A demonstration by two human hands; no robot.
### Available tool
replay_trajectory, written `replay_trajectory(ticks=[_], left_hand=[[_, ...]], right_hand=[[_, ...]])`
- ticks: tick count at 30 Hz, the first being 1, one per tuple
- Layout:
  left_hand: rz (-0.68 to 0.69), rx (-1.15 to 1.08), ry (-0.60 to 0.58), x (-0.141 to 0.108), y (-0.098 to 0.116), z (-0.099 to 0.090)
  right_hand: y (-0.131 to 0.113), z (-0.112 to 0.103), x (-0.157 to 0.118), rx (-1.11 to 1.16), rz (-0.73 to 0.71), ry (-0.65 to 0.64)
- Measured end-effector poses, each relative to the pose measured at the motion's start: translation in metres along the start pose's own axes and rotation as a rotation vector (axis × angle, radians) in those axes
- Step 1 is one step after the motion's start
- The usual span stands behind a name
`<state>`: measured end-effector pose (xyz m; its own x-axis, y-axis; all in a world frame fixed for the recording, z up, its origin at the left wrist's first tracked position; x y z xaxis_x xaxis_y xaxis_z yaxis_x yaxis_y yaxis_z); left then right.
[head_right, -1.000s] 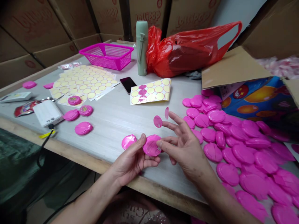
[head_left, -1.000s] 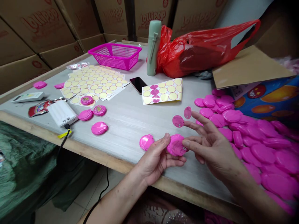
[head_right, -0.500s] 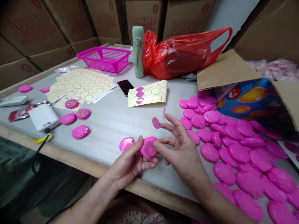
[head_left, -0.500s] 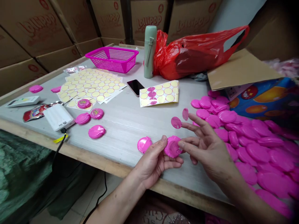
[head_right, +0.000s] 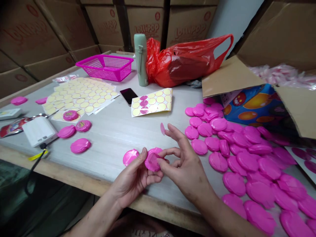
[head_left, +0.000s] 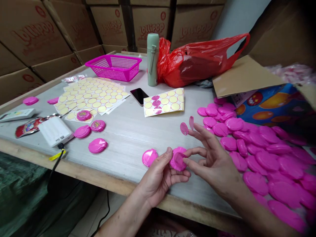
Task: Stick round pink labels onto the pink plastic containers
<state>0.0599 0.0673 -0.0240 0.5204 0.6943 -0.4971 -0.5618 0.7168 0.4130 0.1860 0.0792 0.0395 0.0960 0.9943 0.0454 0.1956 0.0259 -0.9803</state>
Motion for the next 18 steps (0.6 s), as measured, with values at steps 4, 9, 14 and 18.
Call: replay_trajectory(ticks=[4,9,14,18], left_hand=[[0.002,-0.002,-0.032,-0.001,-0.001,0.003],[0.003,0.035,-0.069,-0.003,-0.001,0.007],[0.035,0.027,-0.055,-0.003,0.002,0.005],[0.028,0.028,-0.082,-0.003,0.001,0.006]], right_hand=[[-0.007,-0.001,-0.008,-0.159,-0.138,0.067],[-0.017,-0.001,-0.017,-0.322,-0.316,0.106],[-0.018,0.001,-0.019,-0.346,-0.374,0.092],[-0.024,-0.006,-0.015,-0.370,-0.454,0.150]])
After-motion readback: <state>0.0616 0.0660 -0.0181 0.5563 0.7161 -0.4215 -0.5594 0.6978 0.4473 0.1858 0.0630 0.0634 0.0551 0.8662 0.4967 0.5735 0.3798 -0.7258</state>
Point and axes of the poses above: each hand's wrist, its own x-axis towards the middle knuckle, its own z-axis out of the palm, y = z × x, the point moved 7 cm from there along x, towards the middle knuckle, and after that the axes turned 2 degrees about y, right-handed, at the moved point
